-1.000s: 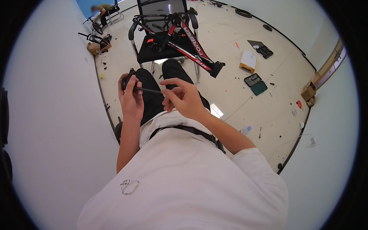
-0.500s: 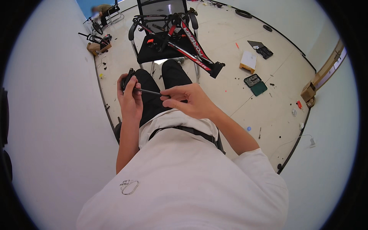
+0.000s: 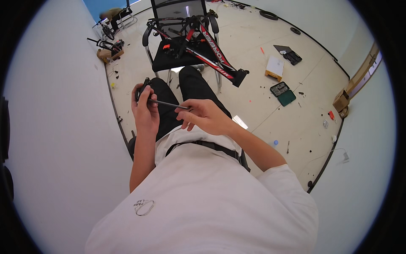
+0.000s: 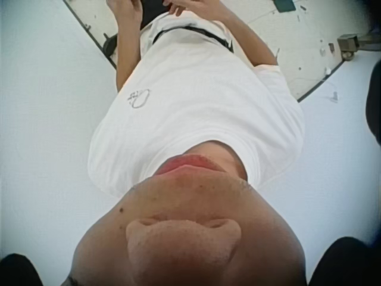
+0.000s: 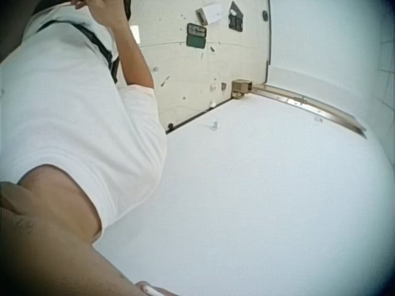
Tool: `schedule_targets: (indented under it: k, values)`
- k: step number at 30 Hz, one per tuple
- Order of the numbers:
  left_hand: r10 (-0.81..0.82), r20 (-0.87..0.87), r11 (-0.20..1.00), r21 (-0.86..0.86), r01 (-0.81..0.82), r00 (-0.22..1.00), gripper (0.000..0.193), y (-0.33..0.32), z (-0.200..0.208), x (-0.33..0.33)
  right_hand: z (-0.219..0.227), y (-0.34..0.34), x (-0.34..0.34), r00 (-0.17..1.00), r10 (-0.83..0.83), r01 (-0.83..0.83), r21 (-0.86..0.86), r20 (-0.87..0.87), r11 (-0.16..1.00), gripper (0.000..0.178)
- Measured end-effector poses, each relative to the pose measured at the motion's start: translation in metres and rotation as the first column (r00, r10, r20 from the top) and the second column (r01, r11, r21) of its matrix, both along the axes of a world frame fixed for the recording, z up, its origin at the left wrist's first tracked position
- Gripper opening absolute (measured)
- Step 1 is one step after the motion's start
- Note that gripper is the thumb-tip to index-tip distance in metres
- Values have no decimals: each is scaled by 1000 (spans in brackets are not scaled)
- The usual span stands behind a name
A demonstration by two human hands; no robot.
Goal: The person sits in a chair and uses a hex key to tighten or loosen a bolt on a small black bicycle component held in their left hand. The person repeatedly rotates the tool and repositions the part while seated.
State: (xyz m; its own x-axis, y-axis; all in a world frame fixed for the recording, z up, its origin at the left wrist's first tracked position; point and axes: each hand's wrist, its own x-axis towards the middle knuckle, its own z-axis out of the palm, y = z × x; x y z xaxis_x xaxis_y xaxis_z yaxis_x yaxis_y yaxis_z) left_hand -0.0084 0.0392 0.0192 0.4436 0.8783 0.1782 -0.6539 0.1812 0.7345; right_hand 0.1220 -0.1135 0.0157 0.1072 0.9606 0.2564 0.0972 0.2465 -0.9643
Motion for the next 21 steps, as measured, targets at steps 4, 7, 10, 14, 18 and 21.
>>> schedule_targets:
  k: [4,7,10,14,18,21]
  values:
    - [16,-5,1000,23,-16,1000,32,-4,3,3,-6,5,9,999,-33,33,-33,23,999,42]
    - [31,-41,998,64,-28,999,31,-10,1,4,-2,2,9,898,77,-170,-179,-434,969,49]
    - [29,-40,995,98,-25,999,32,-10,5,6,4,-1,12,810,77,-228,-190,-582,955,55]
    - [63,-67,996,68,-59,996,31,-10,5,2,9,-14,0,923,-269,243,125,277,962,30]
    - [43,-41,999,-16,-43,998,35,0,3,1,13,-17,3,740,-401,190,404,540,895,34]
    - [36,-38,999,-23,-37,999,34,-2,2,0,9,-16,8,686,-436,208,418,583,885,26]
